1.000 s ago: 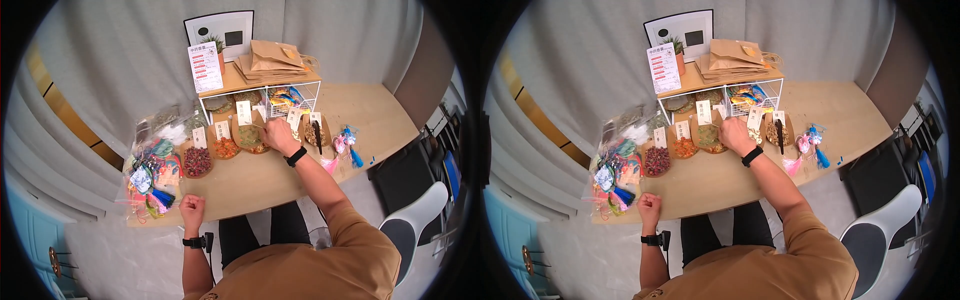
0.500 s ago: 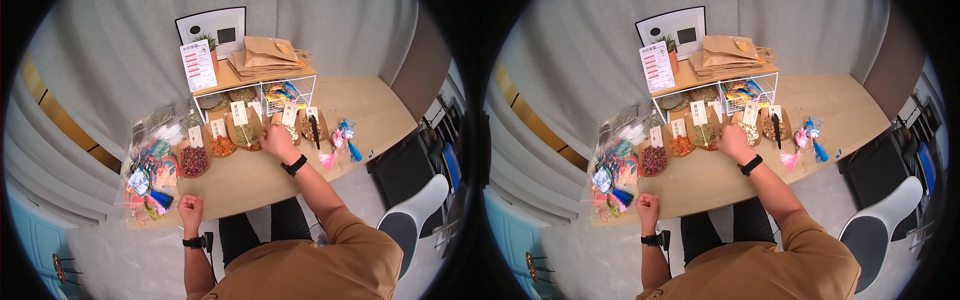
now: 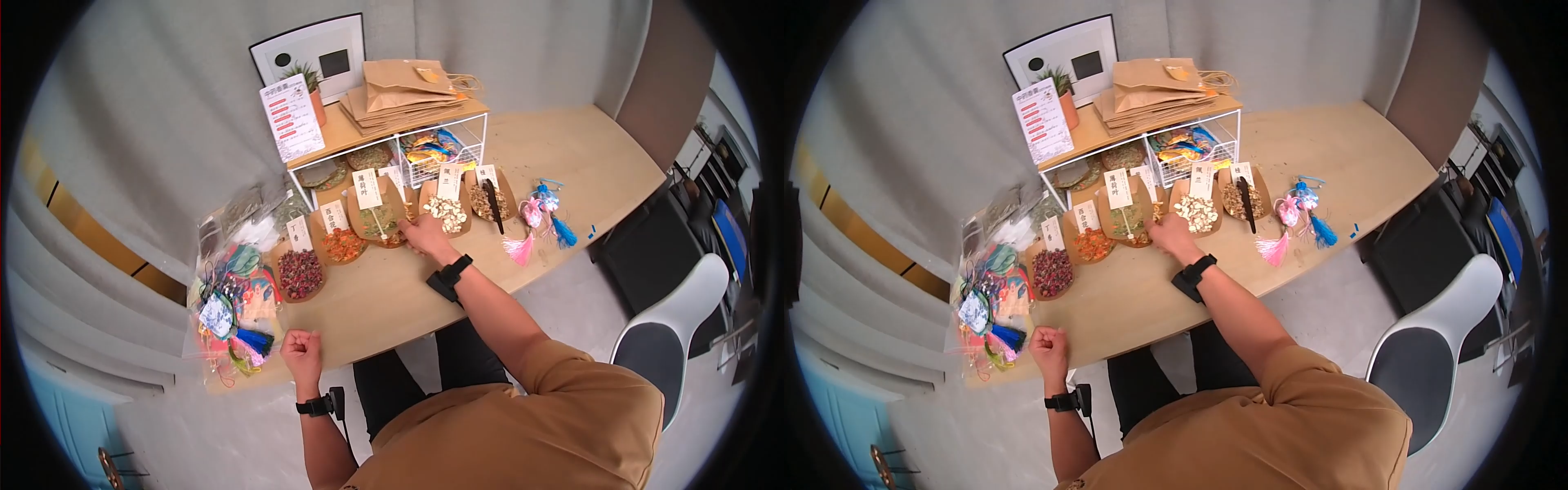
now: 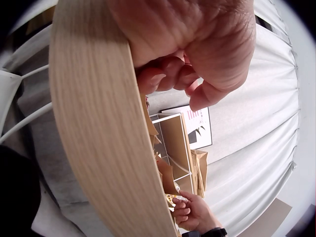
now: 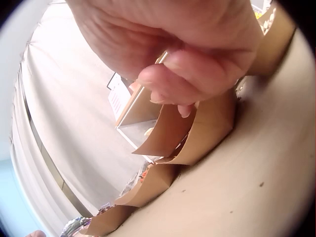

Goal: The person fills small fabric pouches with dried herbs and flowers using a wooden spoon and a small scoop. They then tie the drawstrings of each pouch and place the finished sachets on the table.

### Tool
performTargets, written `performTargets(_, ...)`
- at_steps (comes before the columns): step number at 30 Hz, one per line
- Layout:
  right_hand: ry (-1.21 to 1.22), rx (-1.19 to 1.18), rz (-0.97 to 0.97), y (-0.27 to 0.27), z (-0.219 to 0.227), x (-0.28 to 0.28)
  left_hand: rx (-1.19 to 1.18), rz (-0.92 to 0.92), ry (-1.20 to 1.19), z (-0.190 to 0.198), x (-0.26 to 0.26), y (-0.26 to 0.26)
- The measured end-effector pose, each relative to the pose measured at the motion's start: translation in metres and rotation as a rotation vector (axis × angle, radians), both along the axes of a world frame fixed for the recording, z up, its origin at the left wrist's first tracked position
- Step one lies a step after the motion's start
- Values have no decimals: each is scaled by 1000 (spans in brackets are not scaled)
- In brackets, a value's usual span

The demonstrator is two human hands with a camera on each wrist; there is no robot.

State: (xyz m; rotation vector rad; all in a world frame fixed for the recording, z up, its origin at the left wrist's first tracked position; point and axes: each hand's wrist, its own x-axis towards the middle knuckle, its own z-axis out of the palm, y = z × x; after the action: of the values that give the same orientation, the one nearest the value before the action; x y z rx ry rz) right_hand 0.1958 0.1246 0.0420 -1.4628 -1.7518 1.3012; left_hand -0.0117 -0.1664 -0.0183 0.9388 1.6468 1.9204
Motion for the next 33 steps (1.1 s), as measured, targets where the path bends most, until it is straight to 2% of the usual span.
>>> performTargets(7,3,189,10,9,-8,-5,-6,-8,65,-7,-5,0)
performTargets(14,-6,289,45,-9,1,28,3,-14,15,-5,-4,-1)
performTargets(19,68,176,84,-34,19,75,0,-23,-4,-6,-4,-1)
performTargets(23,105,92,60,-50,32,119,18,-17,83,-20,-13,0)
performTargets(26,82,68,-8,-53,34,154,4,-3,70,-18,-11,-1)
performTargets(30,124,-12,-188,-51,39,200,3,-8,30,-7,-4,-2)
performTargets(33,146,49,-286,-39,37,235,12,-13,34,-10,-5,-1)
